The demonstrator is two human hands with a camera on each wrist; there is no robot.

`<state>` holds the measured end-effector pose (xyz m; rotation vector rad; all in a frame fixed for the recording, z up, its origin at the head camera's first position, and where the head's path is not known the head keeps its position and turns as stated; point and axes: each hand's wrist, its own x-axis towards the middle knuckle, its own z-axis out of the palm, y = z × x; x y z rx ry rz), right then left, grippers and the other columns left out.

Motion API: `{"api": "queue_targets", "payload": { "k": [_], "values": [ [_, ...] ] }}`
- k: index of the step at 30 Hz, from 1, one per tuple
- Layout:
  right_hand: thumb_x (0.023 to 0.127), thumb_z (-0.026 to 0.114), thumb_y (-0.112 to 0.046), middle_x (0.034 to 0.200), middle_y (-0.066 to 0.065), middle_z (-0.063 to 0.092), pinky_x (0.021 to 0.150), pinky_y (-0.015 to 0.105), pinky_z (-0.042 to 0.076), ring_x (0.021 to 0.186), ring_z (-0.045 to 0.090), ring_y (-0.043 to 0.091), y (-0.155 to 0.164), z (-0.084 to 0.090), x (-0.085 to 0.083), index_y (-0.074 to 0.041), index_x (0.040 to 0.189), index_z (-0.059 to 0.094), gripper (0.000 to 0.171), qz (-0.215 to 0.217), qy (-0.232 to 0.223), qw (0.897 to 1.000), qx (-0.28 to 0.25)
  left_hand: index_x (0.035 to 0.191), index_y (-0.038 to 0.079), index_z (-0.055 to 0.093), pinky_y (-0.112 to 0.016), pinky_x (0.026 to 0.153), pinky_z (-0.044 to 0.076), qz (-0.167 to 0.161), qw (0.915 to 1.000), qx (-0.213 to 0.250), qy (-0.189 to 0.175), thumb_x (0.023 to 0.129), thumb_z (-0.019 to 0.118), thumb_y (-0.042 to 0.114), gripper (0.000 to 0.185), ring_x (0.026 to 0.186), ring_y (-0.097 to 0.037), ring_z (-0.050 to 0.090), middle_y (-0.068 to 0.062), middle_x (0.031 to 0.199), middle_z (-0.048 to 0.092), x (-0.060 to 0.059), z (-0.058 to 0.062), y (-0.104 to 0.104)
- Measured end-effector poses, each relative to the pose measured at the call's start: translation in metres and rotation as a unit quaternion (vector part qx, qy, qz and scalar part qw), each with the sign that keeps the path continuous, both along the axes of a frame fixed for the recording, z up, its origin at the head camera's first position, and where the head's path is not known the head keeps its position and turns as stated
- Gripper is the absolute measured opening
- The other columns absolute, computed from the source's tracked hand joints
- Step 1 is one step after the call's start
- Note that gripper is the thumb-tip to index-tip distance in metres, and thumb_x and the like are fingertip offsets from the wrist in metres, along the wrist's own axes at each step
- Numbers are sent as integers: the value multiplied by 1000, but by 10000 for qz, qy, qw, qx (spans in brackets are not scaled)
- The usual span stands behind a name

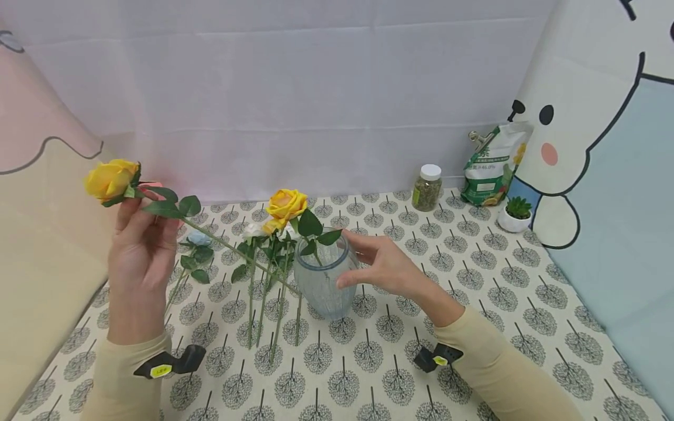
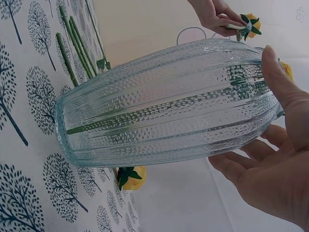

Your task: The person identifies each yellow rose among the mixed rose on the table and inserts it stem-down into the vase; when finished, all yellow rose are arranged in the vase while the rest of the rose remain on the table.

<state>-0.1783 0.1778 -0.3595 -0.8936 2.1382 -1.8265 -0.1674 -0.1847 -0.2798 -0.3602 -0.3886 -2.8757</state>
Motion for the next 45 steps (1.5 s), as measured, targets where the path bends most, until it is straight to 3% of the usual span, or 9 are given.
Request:
{"api": "queue_targets", "payload": {
  "k": [4, 11, 16, 26, 34, 45],
  "values": [
    [73, 90, -22, 156, 18, 36, 112, 37, 37, 138, 43, 35, 0, 0, -1, 4, 148, 39, 95, 12, 68, 10000, -25, 90, -12, 72, -48, 76, 60, 107, 9988, 440, 167, 83, 61, -27, 19, 78, -34, 69, -23, 96, 65, 6, 5, 4],
    [73, 90, -22, 156, 19, 35, 113, 37, 36, 139, 42, 35, 1, 0, -1, 3, 149, 40, 94, -24, 50, 10000, 50, 93, -12, 71, -51, 79, 59, 11, 9937, 1061, 370, 87, 57, -27, 22, 88, -37, 69, -24, 109, 63, 16, 12, 8],
    [74, 89, -28, 157, 22, 31, 112, 38, 37, 139, 40, 37, 1, 0, 0, 5, 150, 37, 98, -66, 7, 9999, 140, 90, -12, 71, -51, 77, 59, 228, 9946, 916, 427, 85, 60, -26, 19, 86, -36, 68, -24, 108, 63, 18, 14, 14],
    [73, 89, -29, 158, 21, 30, 113, 40, 35, 140, 39, 36, 0, -1, 1, 4, 149, 38, 97, -87, -16, 9999, 129, 91, -10, 71, -46, 64, 61, 355, 9968, 500, 516, 84, 63, -24, 17, 76, -35, 69, -23, 93, 65, 14, 18, 28],
    [72, 89, -34, 157, 21, 30, 114, 44, 35, 140, 39, 37, 0, -1, 1, 3, 148, 41, 97, -73, 14, 10000, 67, 92, -10, 73, -42, 65, 62, 814, 9945, -117, 650, 83, 66, -22, 17, 76, -29, 68, -23, 92, 65, 15, 12, 42],
    [72, 88, -32, 158, 23, 28, 112, 37, 36, 140, 38, 37, 0, -1, 1, 6, 148, 38, 99, -69, 7, 9999, 122, 98, -10, 72, -41, 69, 62, 908, 9890, -750, 898, 83, 68, -21, 20, 80, -26, 71, -20, 93, 67, 11, 2, 62]
  ]
}}
